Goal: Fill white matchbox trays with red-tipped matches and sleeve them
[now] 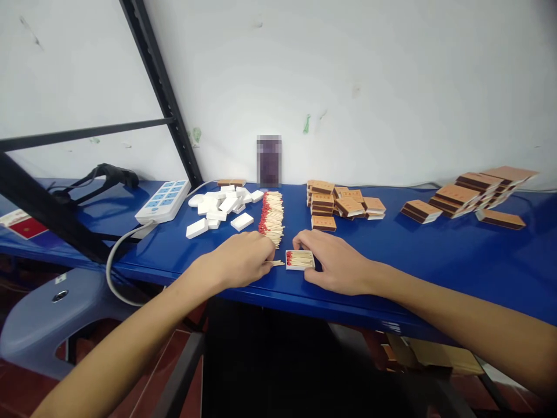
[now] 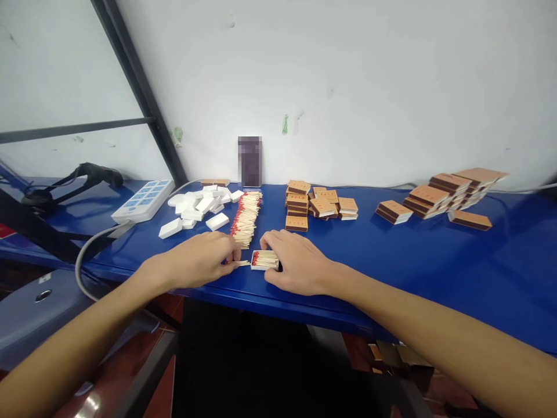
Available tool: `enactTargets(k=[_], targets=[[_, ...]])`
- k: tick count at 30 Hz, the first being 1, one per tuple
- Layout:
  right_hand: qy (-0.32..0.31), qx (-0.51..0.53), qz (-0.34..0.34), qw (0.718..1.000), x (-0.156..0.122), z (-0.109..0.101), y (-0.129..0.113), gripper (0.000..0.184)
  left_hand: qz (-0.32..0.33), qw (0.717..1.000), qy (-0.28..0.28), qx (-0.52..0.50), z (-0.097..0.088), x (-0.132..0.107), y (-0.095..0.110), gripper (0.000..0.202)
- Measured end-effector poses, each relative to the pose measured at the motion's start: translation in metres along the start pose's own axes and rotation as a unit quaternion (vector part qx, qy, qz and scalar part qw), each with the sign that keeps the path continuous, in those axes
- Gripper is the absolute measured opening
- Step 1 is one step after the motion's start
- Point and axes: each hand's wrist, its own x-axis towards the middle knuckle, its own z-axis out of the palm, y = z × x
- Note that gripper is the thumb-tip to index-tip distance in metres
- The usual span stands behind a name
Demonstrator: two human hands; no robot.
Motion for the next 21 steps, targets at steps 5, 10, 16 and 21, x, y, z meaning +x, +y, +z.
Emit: enactTargets(k=[5, 10, 16, 21], targets=[[0.000, -0.004, 0.004, 1.000, 0.000, 0.001, 0.001, 0.023, 0.001, 0.995, -0.098, 0.028, -0.022, 0.017, 0.007, 0.008], [0.001, -0.006, 0.009, 1.000, 0.001, 0.000, -0.001, 0.024, 0.004, 0.993, -0.104, 0.057, -0.026, 0.021, 0.011, 0.012], [0.001, -0.010, 0.026, 1.000, 0.000, -0.004, -0.002, 0.023, 0.042, 0.992, -0.077, 0.087, -0.022, 0.021, 0.012, 0.003], [0.001, -0.011, 0.027, 1.000, 0.000, -0.003, -0.001, 0.022, 0.055, 0.995, -0.066, 0.043, -0.020, 0.025, 0.007, 0.005]])
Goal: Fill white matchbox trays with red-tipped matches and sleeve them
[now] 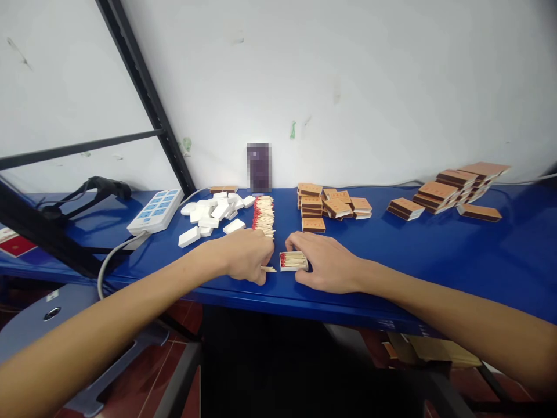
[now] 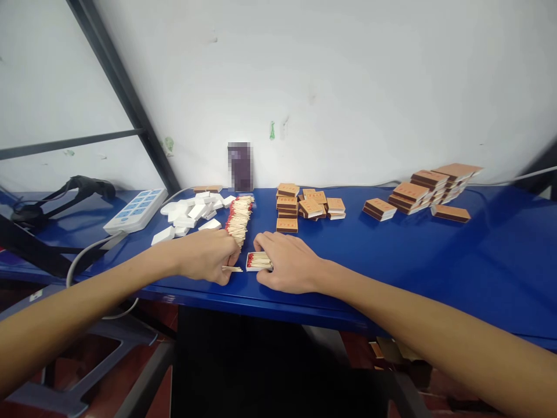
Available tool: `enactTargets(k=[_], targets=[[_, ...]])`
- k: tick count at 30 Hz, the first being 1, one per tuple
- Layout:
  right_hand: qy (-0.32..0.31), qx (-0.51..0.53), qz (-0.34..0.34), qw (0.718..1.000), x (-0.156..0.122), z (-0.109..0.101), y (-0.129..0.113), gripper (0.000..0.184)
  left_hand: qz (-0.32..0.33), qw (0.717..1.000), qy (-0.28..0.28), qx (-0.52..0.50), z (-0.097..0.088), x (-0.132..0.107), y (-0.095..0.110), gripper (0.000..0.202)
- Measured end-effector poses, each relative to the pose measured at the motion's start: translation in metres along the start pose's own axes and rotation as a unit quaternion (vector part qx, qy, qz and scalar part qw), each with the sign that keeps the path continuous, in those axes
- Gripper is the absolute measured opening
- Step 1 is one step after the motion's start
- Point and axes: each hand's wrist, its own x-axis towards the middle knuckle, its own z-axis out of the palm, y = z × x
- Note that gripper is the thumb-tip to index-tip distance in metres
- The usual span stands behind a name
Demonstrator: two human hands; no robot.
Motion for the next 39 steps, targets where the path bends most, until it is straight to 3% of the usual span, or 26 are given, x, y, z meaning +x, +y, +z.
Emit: enactTargets(k=[9, 16, 25, 29, 34, 39], targets=[[0.003, 0.011, -0.003, 1.000, 0.000, 0.001, -0.002, 0.022, 0.002, 0.999, 0.015, 0.031, -0.011, 0.005, -0.002, 0.008], [0.015, 0.029, -0.006, 0.999, 0.001, 0.004, 0.000, 0.026, 0.041, 0.998, 0.026, -0.042, -0.014, 0.019, -0.009, 0.006], [0.021, 0.035, 0.016, 0.999, 0.001, 0.005, 0.002, 0.029, 0.096, 0.990, 0.027, -0.096, -0.008, 0.029, -0.001, 0.017], [0.020, 0.043, 0.008, 0.999, 0.000, 0.004, 0.001, 0.031, 0.099, 0.983, 0.079, -0.133, -0.015, 0.016, -0.009, 0.014], [0.039, 0.043, -0.032, 0.998, -0.001, 0.005, 0.001, 0.030, -0.010, 0.954, 0.238, -0.181, -0.006, -0.024, -0.019, 0.013], [0.071, 0.061, -0.104, 0.990, -0.002, 0.007, 0.002, 0.018, -0.058, 0.953, 0.199, -0.221, 0.033, -0.054, -0.018, 0.019]])
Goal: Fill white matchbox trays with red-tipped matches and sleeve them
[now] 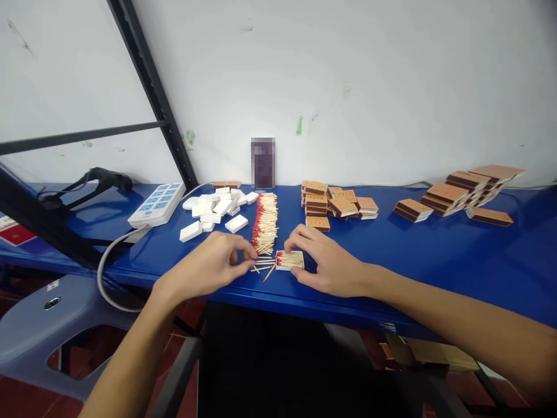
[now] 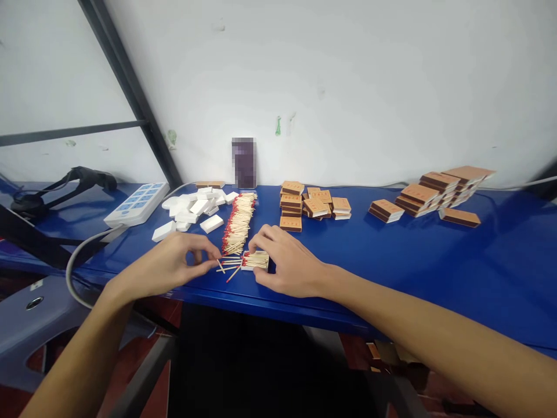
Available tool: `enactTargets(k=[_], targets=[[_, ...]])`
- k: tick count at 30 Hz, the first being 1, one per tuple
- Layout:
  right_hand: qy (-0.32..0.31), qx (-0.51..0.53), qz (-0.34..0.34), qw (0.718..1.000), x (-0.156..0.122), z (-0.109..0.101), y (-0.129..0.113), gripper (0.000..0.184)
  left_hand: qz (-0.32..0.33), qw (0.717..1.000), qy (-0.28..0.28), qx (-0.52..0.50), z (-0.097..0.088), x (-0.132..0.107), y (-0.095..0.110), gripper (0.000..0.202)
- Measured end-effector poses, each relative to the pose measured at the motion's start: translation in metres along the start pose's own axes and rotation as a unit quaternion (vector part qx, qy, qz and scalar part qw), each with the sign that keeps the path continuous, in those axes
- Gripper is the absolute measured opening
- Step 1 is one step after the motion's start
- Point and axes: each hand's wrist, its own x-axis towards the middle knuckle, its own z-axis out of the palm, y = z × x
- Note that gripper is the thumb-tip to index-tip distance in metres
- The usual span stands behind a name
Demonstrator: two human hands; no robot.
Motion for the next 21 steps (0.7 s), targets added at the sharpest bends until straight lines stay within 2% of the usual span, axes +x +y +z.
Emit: enactTargets(k=[5, 13, 21], targets=[[0.007, 0.002, -0.031, 0.999, -0.001, 0.001, 0.000, 0.021, 0.030, 0.999, 0.008, 0.012, 0.014, -0.009, -0.010, 0.017], [-0.006, -0.007, -0.016, 1.000, 0.000, 0.001, 0.001, 0.027, 0.007, 0.997, 0.027, -0.068, 0.030, -0.010, -0.016, 0.016], [-0.022, 0.011, -0.031, 0.999, 0.000, 0.002, 0.002, 0.038, 0.024, 0.998, 0.013, -0.057, 0.031, -0.010, -0.018, 0.016]])
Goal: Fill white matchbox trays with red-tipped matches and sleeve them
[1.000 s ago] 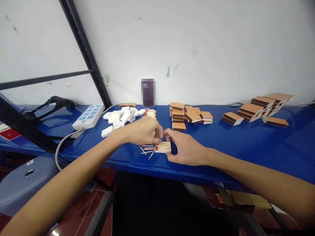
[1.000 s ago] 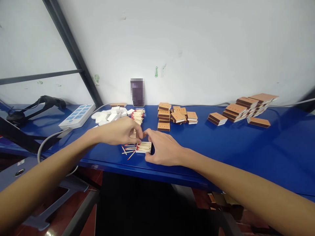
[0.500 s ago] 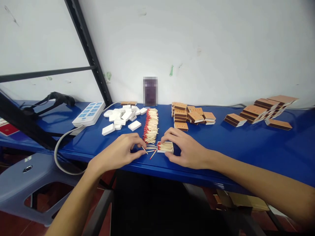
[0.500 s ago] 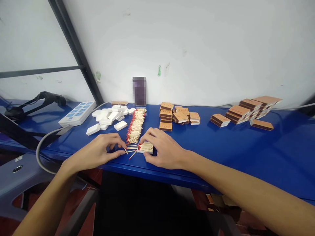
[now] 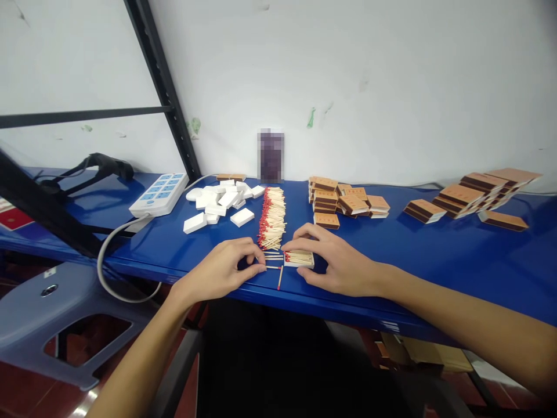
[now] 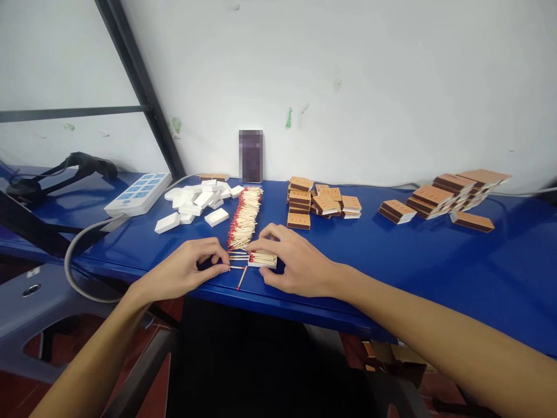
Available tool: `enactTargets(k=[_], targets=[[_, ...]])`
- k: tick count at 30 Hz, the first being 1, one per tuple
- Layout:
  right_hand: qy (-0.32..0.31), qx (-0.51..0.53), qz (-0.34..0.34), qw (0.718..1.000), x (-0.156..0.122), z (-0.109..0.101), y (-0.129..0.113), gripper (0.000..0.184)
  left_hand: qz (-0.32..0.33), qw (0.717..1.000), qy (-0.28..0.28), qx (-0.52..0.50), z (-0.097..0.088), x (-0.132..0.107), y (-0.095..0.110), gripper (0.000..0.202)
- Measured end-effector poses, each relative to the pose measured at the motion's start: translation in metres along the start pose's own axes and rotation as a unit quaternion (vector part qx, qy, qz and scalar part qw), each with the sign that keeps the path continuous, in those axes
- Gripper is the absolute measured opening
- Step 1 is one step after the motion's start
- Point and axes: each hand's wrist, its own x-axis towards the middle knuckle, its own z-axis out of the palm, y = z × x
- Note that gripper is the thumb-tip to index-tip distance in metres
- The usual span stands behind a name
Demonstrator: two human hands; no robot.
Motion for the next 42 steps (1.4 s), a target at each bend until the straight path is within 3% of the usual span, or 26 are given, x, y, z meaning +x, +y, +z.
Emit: enactTargets(k=[12, 15, 18, 22, 27, 30, 33, 36, 42], targets=[[0.004, 0.022, -0.009, 1.000, -0.001, 0.002, 0.005, 0.027, 0.013, 0.998, -0.022, 0.055, 0.002, -0.006, 0.003, 0.020], [0.019, -0.006, -0.024, 1.000, -0.001, 0.002, 0.004, 0.030, 0.017, 0.999, -0.007, 0.046, 0.003, -0.005, 0.002, 0.018], [0.045, -0.062, -0.082, 0.994, 0.001, -0.001, -0.002, 0.027, 0.023, 0.999, 0.034, 0.035, 0.003, -0.004, 0.001, 0.016], [-0.018, -0.164, -0.157, 0.974, 0.008, -0.004, -0.015, 0.019, 0.008, 0.996, 0.086, 0.033, 0.004, -0.002, 0.000, 0.017], [-0.083, -0.223, -0.165, 0.957, 0.017, -0.005, -0.025, 0.020, 0.012, 0.992, 0.127, 0.021, 0.005, 0.001, -0.001, 0.016], [-0.059, -0.230, -0.136, 0.962, 0.017, -0.011, -0.022, 0.023, 0.006, 0.987, 0.161, -0.008, 0.007, 0.002, -0.002, 0.016], [0.003, -0.178, -0.032, 0.984, 0.014, -0.019, -0.015, 0.019, -0.003, 0.983, 0.181, -0.040, 0.009, 0.004, -0.001, 0.015], [-0.002, -0.128, 0.042, 0.991, 0.013, -0.020, -0.008, 0.017, 0.000, 0.983, 0.171, -0.063, 0.013, 0.005, 0.004, 0.016], [-0.001, -0.086, 0.056, 0.995, 0.013, -0.022, -0.008, 0.010, 0.038, 0.989, 0.142, -0.016, 0.021, 0.009, 0.015, 0.015]])
